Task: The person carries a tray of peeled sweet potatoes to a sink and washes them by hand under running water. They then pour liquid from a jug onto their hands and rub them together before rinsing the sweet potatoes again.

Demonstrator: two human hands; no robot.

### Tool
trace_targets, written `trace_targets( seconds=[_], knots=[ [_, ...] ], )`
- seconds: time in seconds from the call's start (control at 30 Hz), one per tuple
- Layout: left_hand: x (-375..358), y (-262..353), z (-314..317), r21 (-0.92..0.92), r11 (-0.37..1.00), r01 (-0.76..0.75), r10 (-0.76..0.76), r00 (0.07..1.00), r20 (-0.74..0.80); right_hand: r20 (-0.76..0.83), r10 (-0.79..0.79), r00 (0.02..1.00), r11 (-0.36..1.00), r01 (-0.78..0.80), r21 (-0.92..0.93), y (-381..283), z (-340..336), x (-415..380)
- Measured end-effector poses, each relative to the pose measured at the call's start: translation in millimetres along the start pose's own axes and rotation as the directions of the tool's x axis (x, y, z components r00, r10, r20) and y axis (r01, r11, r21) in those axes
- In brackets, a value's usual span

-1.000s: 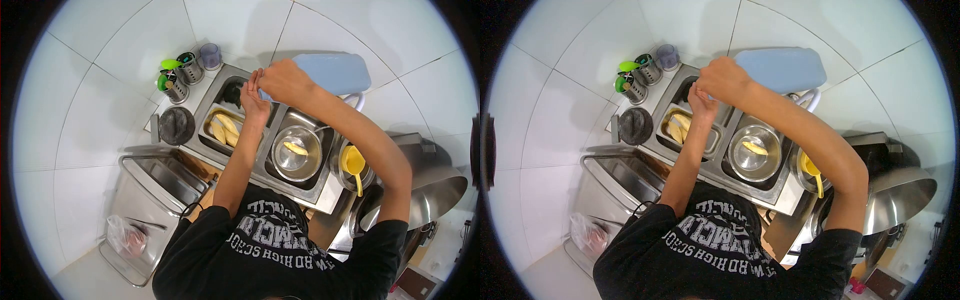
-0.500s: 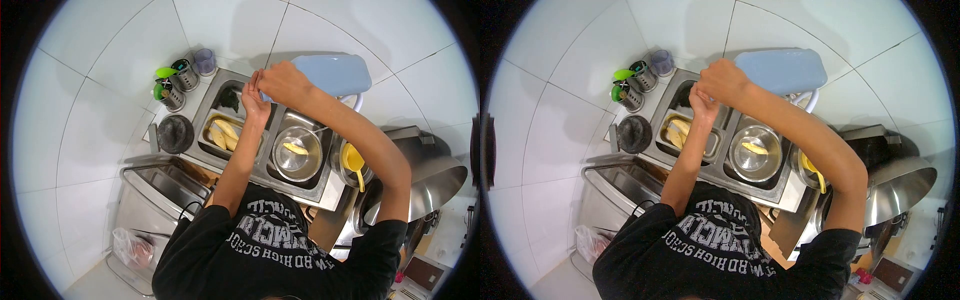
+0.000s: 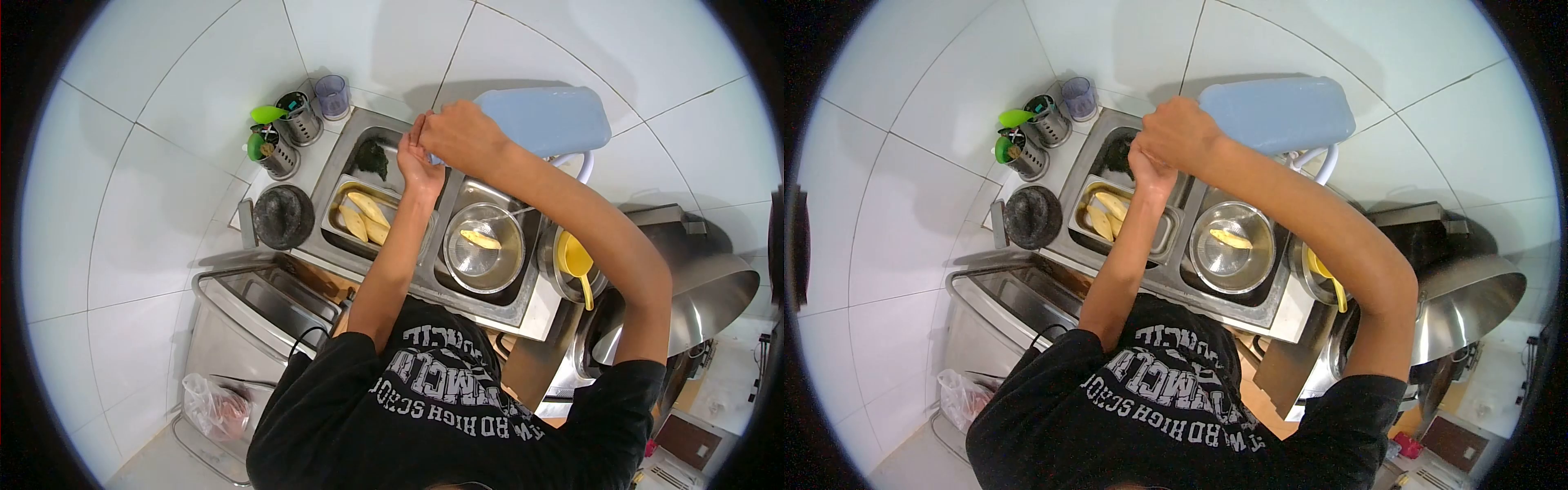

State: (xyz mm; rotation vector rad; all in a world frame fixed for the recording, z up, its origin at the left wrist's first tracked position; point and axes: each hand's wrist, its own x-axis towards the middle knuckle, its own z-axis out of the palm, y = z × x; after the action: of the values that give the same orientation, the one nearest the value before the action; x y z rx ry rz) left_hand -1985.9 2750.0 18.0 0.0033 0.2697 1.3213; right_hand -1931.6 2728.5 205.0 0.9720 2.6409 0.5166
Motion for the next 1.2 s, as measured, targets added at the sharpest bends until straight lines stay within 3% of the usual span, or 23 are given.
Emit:
trace_targets(
  seconds=[0.07, 0.1, 0.13, 0.17, 0.2, 0.23, 0.4, 0.47, 0.6, 0.67, 0.7, 0.77, 0.8, 0.87, 0.97, 1.1, 1.2],
  knots=[
    [8, 0, -16, 0.007, 1.0, -0.003, 0.003, 1.0, -0.003, 0.013, -0.012, 1.0, 0.999, 0.011, 0.036, 1, -2, 0],
    [24, -2, -45, -0.197, 0.973, 0.122, -0.046, 0.935, 0.35, 0.014, -0.013, 1.0, 0.999, 0.013, 0.035, 2, -1, 0],
    [34, -3, -61, -0.332, 0.893, 0.303, -0.009, 0.75, 0.661, 0.013, -0.017, 1.0, 1.0, 0.016, 0.027, 4, 3, 1],
    [25, -1, -44, -0.331, 0.894, 0.303, -0.009, 0.75, 0.662, 0.011, -0.019, 1.0, 1.0, 0.019, 0.018, 7, 5, 0],
    [7, 3, -12, -0.22, 0.972, 0.08, 0.003, 0.936, 0.353, 0.01, -0.019, 1.0, 1.0, 0.019, 0.016, 10, 5, -1],
    [-4, 7, 7, -0.025, 0.995, -0.094, 0.094, 0.995, 0.011, 0.007, 0.029, 1.0, 0.997, -0.03, 0.069, 13, 4, -2],
    [9, 32, 8, -0.121, 0.982, -0.145, 0.144, 0.989, -0.016, -0.017, 0.167, 0.986, 0.968, -0.16, 0.193, 30, 7, -6],
    [21, 44, 2, -0.139, 0.98, -0.145, 0.144, 0.989, -0.019, -0.221, 0.293, 0.93, 0.907, -0.198, 0.372, 32, 13, -11],
    [31, 66, -8, -0.118, 0.979, -0.166, 0.157, 0.984, -0.079, -0.26, 0.462, 0.848, 0.811, -0.285, 0.511, 35, 36, -20],
    [28, 72, -11, -0.111, 0.98, -0.167, 0.155, 0.982, -0.106, -0.28, 0.677, 0.681, 0.659, -0.391, 0.643, 31, 71, -21],
    [26, 74, -12, -0.134, 0.979, -0.155, 0.141, 0.984, -0.107, -0.283, 0.679, 0.678, 0.657, -0.389, 0.646, 27, 85, -19],
    [27, 77, -16, -0.15, 0.979, -0.141, 0.126, 0.986, -0.106, -0.203, 0.84, 0.504, 0.462, -0.467, 0.754, 19, 113, -13],
    [29, 77, -22, -0.163, 0.98, -0.113, 0.101, 0.992, -0.075, -0.203, 0.843, 0.499, 0.458, -0.466, 0.757, 16, 127, -8],
    [32, 76, -32, -0.167, 0.983, -0.08, 0.073, 0.996, -0.044, -0.152, 0.917, 0.368, 0.319, -0.448, 0.835, 9, 154, 3],
    [34, 75, -35, -0.111, 0.991, -0.069, 0.06, 0.995, -0.083, -0.224, 0.928, 0.298, 0.323, -0.342, 0.882, -1, 185, 25],
    [33, 77, -44, -0.074, 0.997, -0.023, 0.015, 0.994, -0.113, -0.084, 0.942, 0.326, 0.196, -0.327, 0.924, -7, 207, 49],
    [34, 78, -48, -0.04, 0.999, -0.025, 0.02, 0.993, -0.12, -0.108, 0.95, 0.294, 0.207, -0.33, 0.921, -19, 231, 55]
  ],
)
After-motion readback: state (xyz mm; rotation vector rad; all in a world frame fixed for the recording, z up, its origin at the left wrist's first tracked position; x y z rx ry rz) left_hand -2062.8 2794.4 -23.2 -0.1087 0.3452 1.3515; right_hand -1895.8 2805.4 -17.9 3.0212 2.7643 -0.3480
